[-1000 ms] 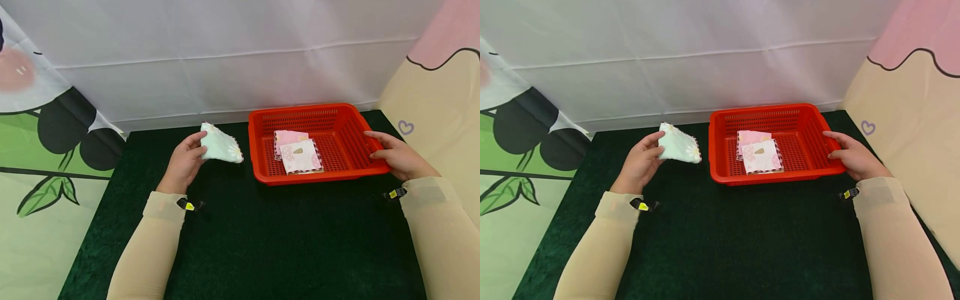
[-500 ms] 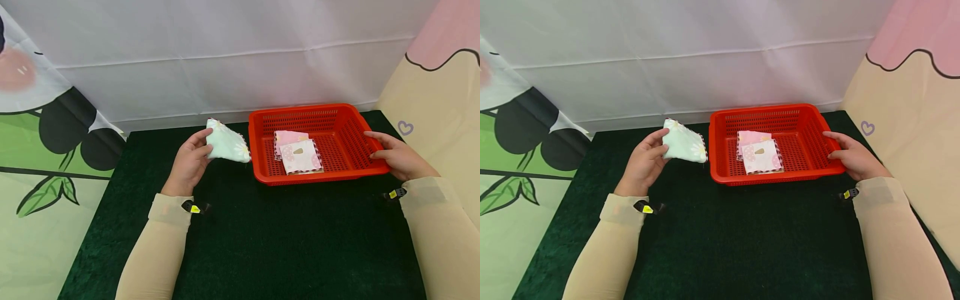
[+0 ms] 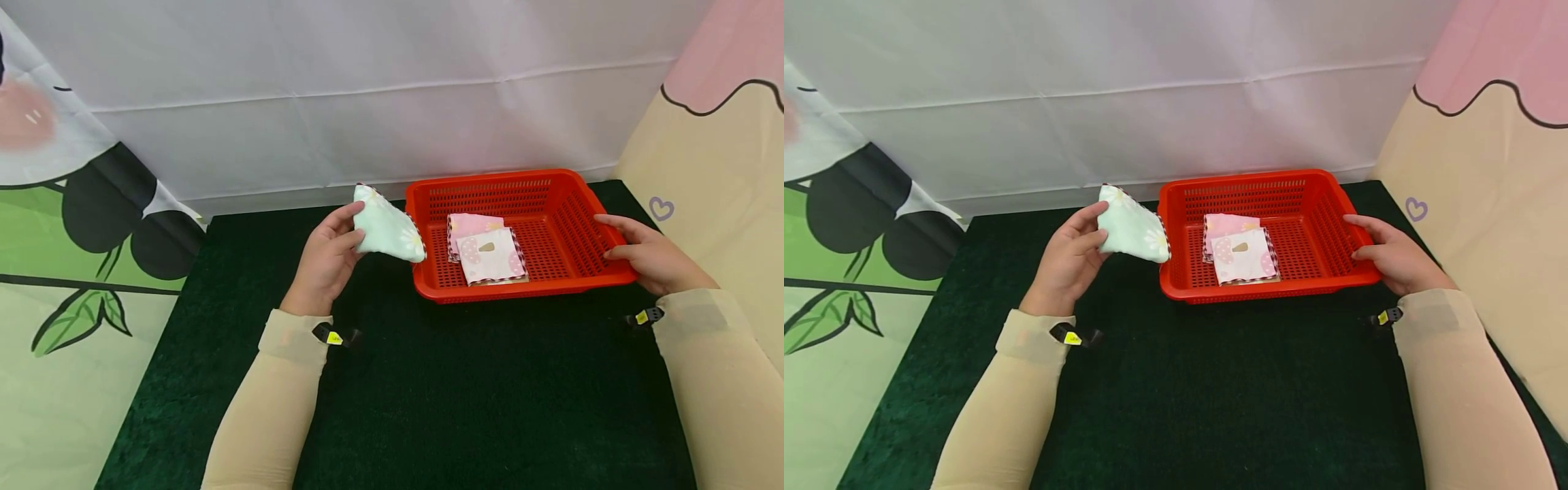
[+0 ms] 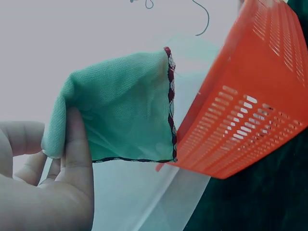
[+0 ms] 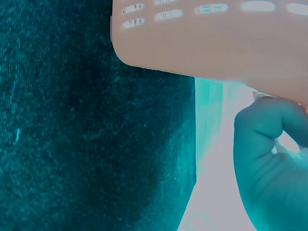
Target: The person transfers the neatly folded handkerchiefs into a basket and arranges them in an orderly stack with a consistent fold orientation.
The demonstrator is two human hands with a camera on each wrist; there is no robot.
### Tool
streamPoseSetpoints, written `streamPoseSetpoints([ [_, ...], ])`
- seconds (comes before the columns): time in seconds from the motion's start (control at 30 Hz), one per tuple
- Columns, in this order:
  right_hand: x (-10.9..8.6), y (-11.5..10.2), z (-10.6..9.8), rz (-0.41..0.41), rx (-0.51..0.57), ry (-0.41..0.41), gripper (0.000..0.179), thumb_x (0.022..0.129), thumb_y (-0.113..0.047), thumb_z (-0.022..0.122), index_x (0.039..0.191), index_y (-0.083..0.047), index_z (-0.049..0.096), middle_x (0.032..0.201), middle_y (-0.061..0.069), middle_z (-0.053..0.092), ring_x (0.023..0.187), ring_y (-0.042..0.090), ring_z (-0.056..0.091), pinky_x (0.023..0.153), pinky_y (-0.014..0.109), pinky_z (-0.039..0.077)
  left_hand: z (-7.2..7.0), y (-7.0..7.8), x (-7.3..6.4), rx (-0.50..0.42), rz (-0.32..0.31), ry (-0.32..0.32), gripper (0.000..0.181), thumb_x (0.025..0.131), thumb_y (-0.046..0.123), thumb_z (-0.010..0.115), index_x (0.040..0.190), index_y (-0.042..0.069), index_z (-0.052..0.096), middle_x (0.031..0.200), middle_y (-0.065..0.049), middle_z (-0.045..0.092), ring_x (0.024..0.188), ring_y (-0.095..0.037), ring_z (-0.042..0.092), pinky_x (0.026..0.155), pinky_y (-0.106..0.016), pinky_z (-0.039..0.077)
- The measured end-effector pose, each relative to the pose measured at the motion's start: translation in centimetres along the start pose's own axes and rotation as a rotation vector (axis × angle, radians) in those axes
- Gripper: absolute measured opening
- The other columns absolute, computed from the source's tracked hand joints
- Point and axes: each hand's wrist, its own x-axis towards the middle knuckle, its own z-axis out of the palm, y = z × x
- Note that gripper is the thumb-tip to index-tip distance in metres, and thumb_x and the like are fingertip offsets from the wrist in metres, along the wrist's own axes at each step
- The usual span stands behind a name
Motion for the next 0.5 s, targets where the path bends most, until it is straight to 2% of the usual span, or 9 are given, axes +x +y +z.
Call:
streamPoseSetpoints([
  [0.5,0.1,0.2,-0.1,-0.007,-0.003,0.006,0.070,0.107,0.001,0.044,0.166,-0.028,0.020,0.164,0.012,0.015,0.116,0.006,0.053,0.092,0.025,0.056,2.7,0.6,1.0,-0.011,0.012,-0.045,0.045,0.102,-0.009,0.051,0.144,0.006,0.056,0.149,-0.014,0.047,0.128,-0.030,0.049,0.097,-0.033,0.054],
])
